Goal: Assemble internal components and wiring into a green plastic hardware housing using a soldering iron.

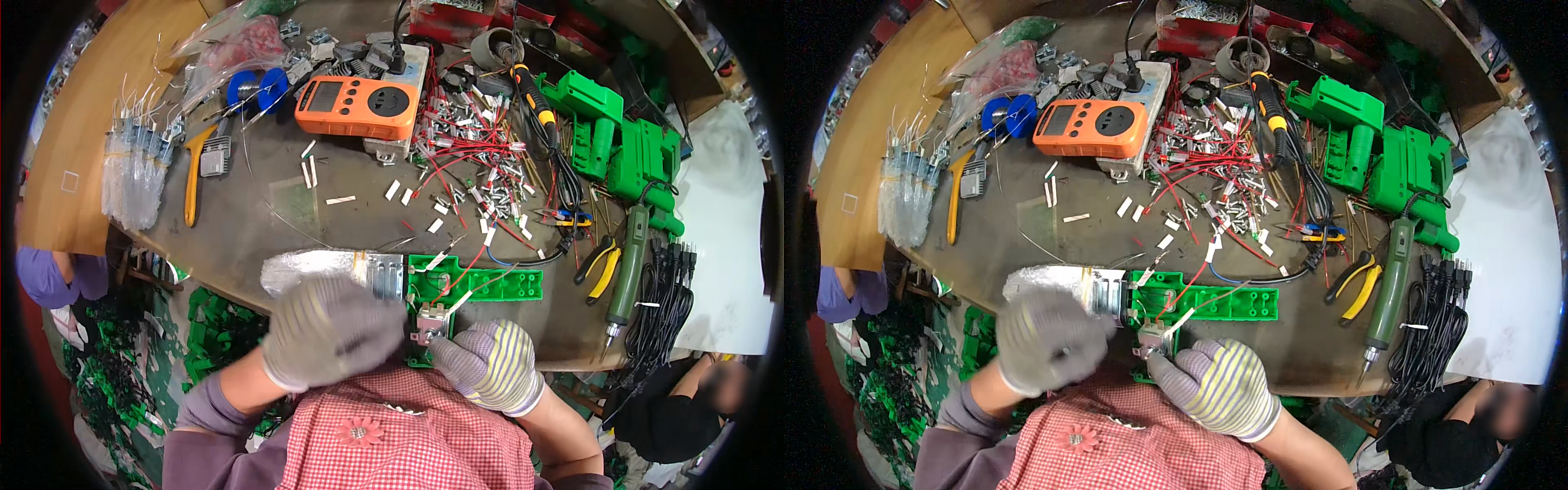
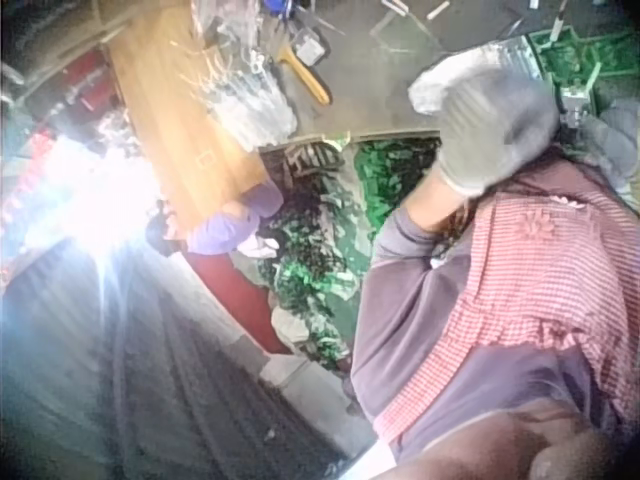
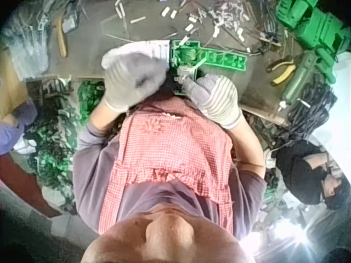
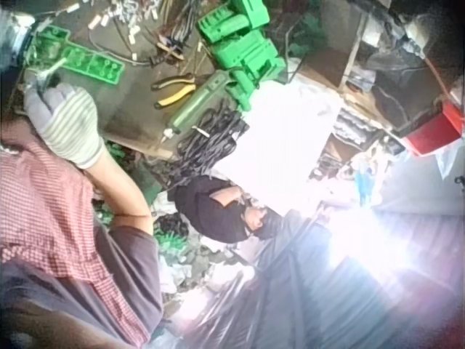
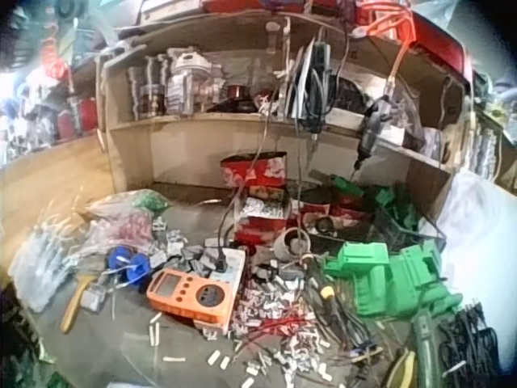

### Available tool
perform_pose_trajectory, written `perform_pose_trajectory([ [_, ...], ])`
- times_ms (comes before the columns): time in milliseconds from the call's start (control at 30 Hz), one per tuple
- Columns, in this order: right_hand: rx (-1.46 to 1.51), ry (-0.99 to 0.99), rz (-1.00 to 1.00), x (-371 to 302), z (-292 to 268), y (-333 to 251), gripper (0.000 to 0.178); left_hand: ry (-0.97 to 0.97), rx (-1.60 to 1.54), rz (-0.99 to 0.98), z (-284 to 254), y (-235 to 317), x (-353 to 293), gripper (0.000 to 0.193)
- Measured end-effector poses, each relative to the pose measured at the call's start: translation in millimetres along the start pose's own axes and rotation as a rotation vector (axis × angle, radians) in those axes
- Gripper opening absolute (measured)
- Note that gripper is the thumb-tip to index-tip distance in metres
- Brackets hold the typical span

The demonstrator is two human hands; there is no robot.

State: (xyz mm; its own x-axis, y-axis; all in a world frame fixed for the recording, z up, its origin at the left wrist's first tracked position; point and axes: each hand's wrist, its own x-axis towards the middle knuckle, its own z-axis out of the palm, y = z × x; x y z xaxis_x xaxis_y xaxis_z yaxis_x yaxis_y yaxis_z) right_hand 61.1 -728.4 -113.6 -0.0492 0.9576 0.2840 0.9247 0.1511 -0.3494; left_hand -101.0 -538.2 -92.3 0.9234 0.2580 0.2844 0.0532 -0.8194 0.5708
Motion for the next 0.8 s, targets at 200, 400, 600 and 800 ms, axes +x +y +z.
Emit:
perform_pose_trajectory([
  [200, 0.048, 0.067, -0.064, -2, 1, 4, 0.025, -0.354, 0.189, -0.264, -2, -47, 79, 0.026],
  [400, -0.183, 0.243, 0.127, 15, -54, 46, 0.015, -0.649, 0.351, -0.178, 5, -62, 110, 0.032],
  [600, 0.158, -0.209, 0.069, 49, -59, 28, 0.018, -0.478, 0.218, -0.129, 2, -60, 89, 0.03],
  [800, 0.005, -0.305, 0.202, 48, -29, -9, 0.021, 0.087, -0.065, -0.151, 12, -38, 46, 0.013],
])
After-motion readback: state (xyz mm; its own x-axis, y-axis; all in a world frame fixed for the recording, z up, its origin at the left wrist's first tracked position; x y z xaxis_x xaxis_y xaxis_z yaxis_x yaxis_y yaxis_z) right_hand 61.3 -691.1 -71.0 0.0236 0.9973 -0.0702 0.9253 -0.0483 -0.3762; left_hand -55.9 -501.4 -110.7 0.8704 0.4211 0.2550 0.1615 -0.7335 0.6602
